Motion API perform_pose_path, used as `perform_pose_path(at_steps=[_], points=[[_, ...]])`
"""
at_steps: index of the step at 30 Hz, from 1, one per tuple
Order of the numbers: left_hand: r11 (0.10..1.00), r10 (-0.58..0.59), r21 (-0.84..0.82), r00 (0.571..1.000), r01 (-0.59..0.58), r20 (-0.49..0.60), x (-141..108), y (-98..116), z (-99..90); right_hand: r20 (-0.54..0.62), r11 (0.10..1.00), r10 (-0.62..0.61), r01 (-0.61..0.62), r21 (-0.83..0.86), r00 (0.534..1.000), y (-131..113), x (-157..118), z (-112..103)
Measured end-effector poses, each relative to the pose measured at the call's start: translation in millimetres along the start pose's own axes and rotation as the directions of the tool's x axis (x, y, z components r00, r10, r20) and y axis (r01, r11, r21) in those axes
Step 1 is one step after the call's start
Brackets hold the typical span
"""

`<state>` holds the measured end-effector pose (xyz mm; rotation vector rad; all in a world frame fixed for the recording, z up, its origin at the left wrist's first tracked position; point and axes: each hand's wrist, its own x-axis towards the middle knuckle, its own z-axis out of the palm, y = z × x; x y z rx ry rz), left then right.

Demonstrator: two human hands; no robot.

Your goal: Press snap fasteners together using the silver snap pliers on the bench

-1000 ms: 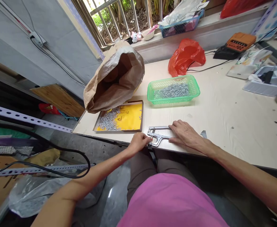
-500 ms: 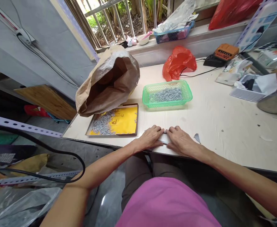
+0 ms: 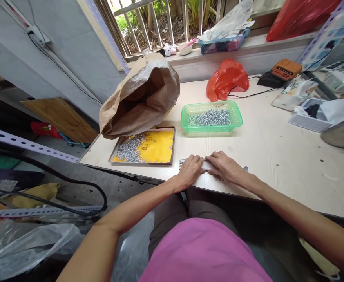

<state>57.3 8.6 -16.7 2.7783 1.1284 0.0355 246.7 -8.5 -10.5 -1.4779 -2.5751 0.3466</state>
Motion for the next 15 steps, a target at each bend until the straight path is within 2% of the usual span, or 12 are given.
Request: perform_pose_path(at_steps=[3,5,8,12,14,15], points=[[0.998,0.038,-0.046,0.992,-0.044,-0.119,-18.8,14.8,11.9,0.070,0.992,-0.099,0.093,0.084,0.993,18.9,6.7,-3.7],[0.990,0.078,-0.100,0.984,-0.095,-0.163,-29.8,26.8,19.9,0.051,0.992,-0.080,0.075,0.106,0.995,28.8,12.9,-3.1],[0.980,0.062,-0.178,0.985,-0.091,-0.162,-37.5,41.1,26.9,-0.015,1.000,-0.007,0.007,0.024,1.000,34.5,23.9,-0.1],[0.976,0.013,-0.213,0.990,-0.043,-0.139,-34.7,46.1,28.9,-0.075,0.989,0.045,-0.056,-0.138,0.996,20.4,41.6,-0.9],[0.973,0.012,-0.224,0.988,-0.047,-0.155,-32.2,45.3,31.7,-0.079,0.986,0.022,-0.034,-0.163,0.997,1.0,49.4,-3.8],[0.971,0.020,-0.230,0.986,-0.058,-0.166,-31.5,45.1,34.4,-0.064,0.987,-0.024,0.013,-0.159,0.998,-11.5,52.6,-5.2]])
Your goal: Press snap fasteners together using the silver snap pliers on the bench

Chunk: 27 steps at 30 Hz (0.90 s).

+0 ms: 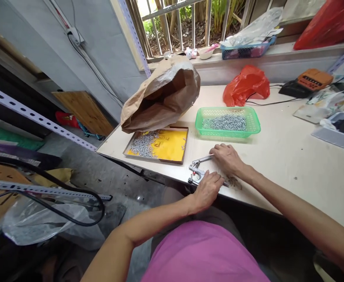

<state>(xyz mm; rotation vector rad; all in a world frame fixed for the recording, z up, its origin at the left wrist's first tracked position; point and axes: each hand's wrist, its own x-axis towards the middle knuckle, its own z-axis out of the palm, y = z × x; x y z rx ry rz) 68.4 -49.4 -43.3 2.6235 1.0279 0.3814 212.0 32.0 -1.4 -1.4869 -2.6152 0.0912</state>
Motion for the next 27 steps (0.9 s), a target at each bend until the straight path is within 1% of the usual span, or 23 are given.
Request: perform_pose_path(at_steps=[2,3,5,6,8,9,10,11,12,13,14,15,16,18,19,20,21,22,23,25,27], points=[[1.000,0.013,-0.011,1.000,-0.013,0.007,-2.1,-0.9,6.7,0.024,0.986,-0.160,0.159,0.045,0.987,-26.5,5.7,-5.4],[1.000,0.008,-0.014,1.000,-0.008,0.028,-4.9,-0.5,9.8,0.036,0.965,-0.255,0.252,0.068,0.966,-39.2,7.8,-6.6],[0.999,0.019,-0.028,0.997,-0.017,0.075,-14.9,2.0,12.1,0.048,0.903,-0.425,0.420,0.093,0.904,-60.0,11.0,-4.0],[0.997,0.063,-0.048,0.995,-0.060,0.081,-22.0,3.8,10.1,0.045,0.874,-0.483,0.478,0.091,0.875,-67.2,12.3,0.2],[0.973,0.213,-0.094,0.977,-0.209,0.031,-39.3,6.2,-1.4,0.034,0.840,-0.540,0.537,0.076,0.841,-75.6,15.5,13.1],[0.956,0.277,-0.100,0.961,-0.276,-0.013,-48.3,5.5,-10.9,0.024,0.834,-0.550,0.546,0.079,0.835,-77.3,17.5,20.4],[0.948,0.302,-0.083,0.952,-0.306,-0.058,-56.9,2.3,-22.7,0.005,0.836,-0.543,0.540,0.095,0.840,-77.8,19.7,26.9],[0.956,0.282,-0.048,0.954,-0.288,-0.099,-64.3,-3.9,-36.2,-0.017,0.841,-0.529,0.527,0.122,0.848,-77.2,22.0,31.6],[0.977,0.212,0.002,0.966,-0.214,-0.144,-70.2,-13.8,-51.0,-0.051,0.847,-0.507,0.509,0.154,0.860,-75.3,24.5,33.6],[0.993,0.115,0.054,0.973,-0.106,-0.202,-74.3,-27.6,-66.7,-0.097,0.854,-0.478,0.488,0.182,0.873,-71.8,27.0,32.2],[0.994,-0.017,0.099,0.964,0.045,-0.265,-76.4,-45.1,-82.6,-0.155,0.861,-0.443,0.467,0.202,0.883,-66.3,29.9,27.2],[0.969,-0.161,0.125,0.930,0.212,-0.332,-76.8,-65.5,-98.1,-0.224,0.871,-0.401,0.446,0.208,0.888,-58.5,33.3,18.5],[0.923,-0.281,0.142,0.879,0.357,-0.386,-75.6,-87.9,-112.6,-0.297,0.885,-0.353,0.420,0.200,0.887,-48.1,37.2,6.9],[0.827,-0.433,0.171,0.800,0.536,-0.416,-70.3,-133.7,-136.2,-0.449,0.936,-0.221,0.318,0.153,0.866,-20.7,46.6,-21.7],[0.788,-0.483,0.187,0.778,0.586,-0.402,-66.7,-154.7,-144.7,-0.497,0.965,-0.151,0.236,0.112,0.854,-5.1,51.3,-36.2],[0.759,-0.523,0.200,0.763,0.620,-0.381,-62.7,-173.1,-151.0,-0.531,0.990,-0.079,0.128,0.057,0.844,10.4,55.3,-49.4],[0.738,-0.553,0.210,0.753,0.642,-0.357,-58.5,-188.5,-155.2,-0.548,0.999,-0.036,0.035,-0.012,0.835,24.7,58.0,-60.2],[0.724,-0.573,0.221,0.748,0.654,-0.335,-54.1,-200.5,-157.5,-0.548,0.998,0.001,-0.036,-0.053,0.836,36.7,58.9,-67.9],[0.710,-0.591,0.233,0.742,0.664,-0.315,-49.5,-209.5,-158.3,-0.537,0.994,0.029,-0.081,-0.075,0.843,45.8,57.6,-71.9],[0.684,-0.623,0.256,0.729,0.684,-0.284,-40.5,-220.1,-156.8,-0.498,0.995,0.053,-0.089,-0.047,0.865,53.9,48.6,-68.9],[0.659,-0.653,0.268,0.712,0.703,-0.260,-32.5,-225.3,-153.3,-0.470,0.999,0.044,-0.034,0.029,0.882,50.3,31.7,-53.7]])
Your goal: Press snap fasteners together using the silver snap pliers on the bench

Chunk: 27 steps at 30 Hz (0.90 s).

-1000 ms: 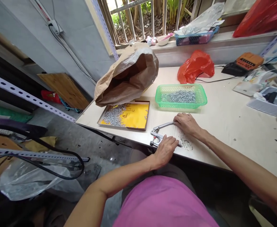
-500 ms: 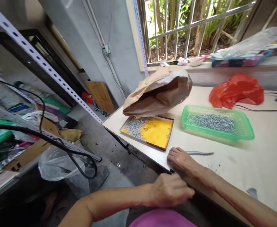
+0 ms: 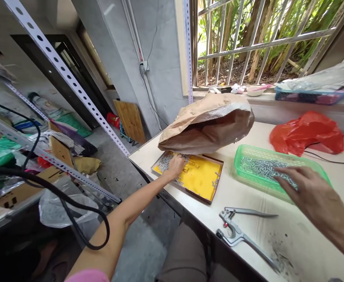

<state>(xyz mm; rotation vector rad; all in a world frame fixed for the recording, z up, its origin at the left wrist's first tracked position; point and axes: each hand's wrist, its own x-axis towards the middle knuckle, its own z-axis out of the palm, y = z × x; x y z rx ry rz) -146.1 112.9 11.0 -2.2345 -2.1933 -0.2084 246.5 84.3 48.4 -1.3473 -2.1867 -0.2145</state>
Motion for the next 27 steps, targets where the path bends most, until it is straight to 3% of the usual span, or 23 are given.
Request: perform_pose_path(at_steps=[4,7,10,13,15,16,18,20,27], points=[[1.000,-0.028,-0.007,0.999,0.029,0.042,12.3,2.1,6.3,0.055,0.983,0.006,-0.016,0.183,0.998,-23.3,-63.2,15.4],[1.000,-0.023,-0.010,0.997,0.023,0.070,18.4,1.7,4.0,0.187,0.955,0.061,-0.112,0.275,0.980,-45.5,-105.9,17.5],[0.997,0.032,-0.069,0.998,-0.029,0.050,11.9,15.2,-4.6,0.329,0.935,0.075,-0.181,0.305,0.941,-63.4,-132.7,14.5],[0.916,0.059,-0.400,0.996,-0.027,0.066,-20.7,48.2,-13.8,0.409,0.937,0.058,-0.191,0.292,0.911,-73.1,-144.8,13.7],[0.768,0.087,-0.634,0.966,0.092,0.245,-54.2,74.8,-15.2,0.437,0.943,0.066,-0.199,0.267,0.897,-75.8,-147.8,15.3],[0.697,0.115,-0.696,0.931,0.174,0.348,-71.2,87.3,-13.6,0.445,0.945,0.074,-0.205,0.253,0.892,-76.5,-148.4,16.3],[0.605,0.147,-0.730,0.856,0.318,0.495,-99.6,107.6,-6.2,0.450,0.951,0.084,-0.206,0.229,0.889,-77.5,-148.8,18.3],[0.563,0.148,-0.719,0.807,0.407,0.572,-116.0,120.0,4.1,0.454,0.958,0.084,-0.198,0.210,0.887,-78.5,-148.6,19.2],[0.573,0.180,-0.687,0.749,0.447,0.638,-118.7,125.1,24.8,0.439,0.973,0.107,-0.184,0.136,0.892,-84.2,-147.0,15.6]])
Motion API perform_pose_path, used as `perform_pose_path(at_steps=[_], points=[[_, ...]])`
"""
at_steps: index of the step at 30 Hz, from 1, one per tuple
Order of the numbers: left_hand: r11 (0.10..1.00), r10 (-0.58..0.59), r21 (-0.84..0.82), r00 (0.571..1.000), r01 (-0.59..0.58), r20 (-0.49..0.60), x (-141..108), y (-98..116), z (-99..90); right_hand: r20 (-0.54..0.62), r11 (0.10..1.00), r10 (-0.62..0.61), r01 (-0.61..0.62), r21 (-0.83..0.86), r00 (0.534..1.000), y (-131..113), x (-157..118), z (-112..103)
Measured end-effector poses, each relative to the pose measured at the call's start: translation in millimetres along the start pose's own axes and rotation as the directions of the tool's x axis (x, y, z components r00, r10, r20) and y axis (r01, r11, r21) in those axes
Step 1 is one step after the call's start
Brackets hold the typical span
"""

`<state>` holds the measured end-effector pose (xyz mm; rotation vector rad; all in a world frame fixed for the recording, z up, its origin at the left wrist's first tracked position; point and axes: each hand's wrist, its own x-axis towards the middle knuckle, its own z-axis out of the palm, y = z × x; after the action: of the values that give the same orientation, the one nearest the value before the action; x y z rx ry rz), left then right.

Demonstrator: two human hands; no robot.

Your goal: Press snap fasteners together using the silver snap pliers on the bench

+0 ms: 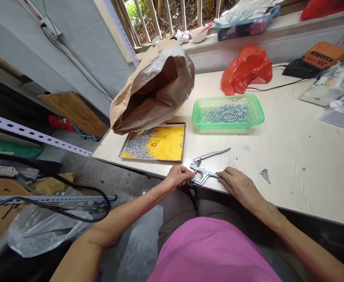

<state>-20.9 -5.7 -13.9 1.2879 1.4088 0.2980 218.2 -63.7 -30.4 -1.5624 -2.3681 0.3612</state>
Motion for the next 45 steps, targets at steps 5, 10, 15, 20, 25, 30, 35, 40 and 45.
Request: perform_pose_path(at_steps=[5,10,15,20,25,30,35,40,45], points=[[0.995,-0.072,0.063,0.997,0.071,0.012,2.4,0.6,0.2,-0.042,1.000,0.008,-0.008,-0.003,0.999,-0.2,-0.3,4.3],[0.981,-0.153,0.131,0.986,0.143,0.069,6.6,6.3,-3.7,-0.026,1.000,0.010,-0.009,0.021,1.000,1.0,-1.1,3.5],[0.980,-0.165,0.134,0.980,0.150,0.109,9.4,7.1,-5.2,-0.036,0.996,-0.080,0.079,-0.033,0.996,22.1,13.0,-8.0],[0.978,-0.169,0.142,0.982,0.156,0.083,7.7,7.6,-3.5,0.104,0.973,-0.089,0.109,-0.203,0.991,47.6,40.0,-9.6],[0.976,-0.174,0.145,0.984,0.165,0.047,6.2,10.5,-0.9,0.129,0.972,-0.098,0.123,-0.202,0.987,49.3,47.6,-9.0],[0.961,-0.147,0.238,0.989,0.140,0.012,-2.2,11.0,0.9,0.101,0.973,-0.101,0.119,-0.200,0.990,41.5,40.5,-12.8],[0.667,0.419,0.709,0.902,-0.227,-0.106,-18.3,20.1,15.5,0.067,0.981,-0.121,0.129,-0.148,0.990,28.5,33.9,-17.2],[0.255,0.613,0.838,0.751,-0.483,0.247,3.0,44.7,36.5,0.042,0.985,-0.100,0.105,-0.137,0.994,25.3,29.2,-15.2],[0.123,0.545,0.775,0.695,-0.620,0.469,28.5,54.9,36.0,0.065,0.990,-0.063,0.071,-0.122,0.996,23.2,22.5,-18.7]])
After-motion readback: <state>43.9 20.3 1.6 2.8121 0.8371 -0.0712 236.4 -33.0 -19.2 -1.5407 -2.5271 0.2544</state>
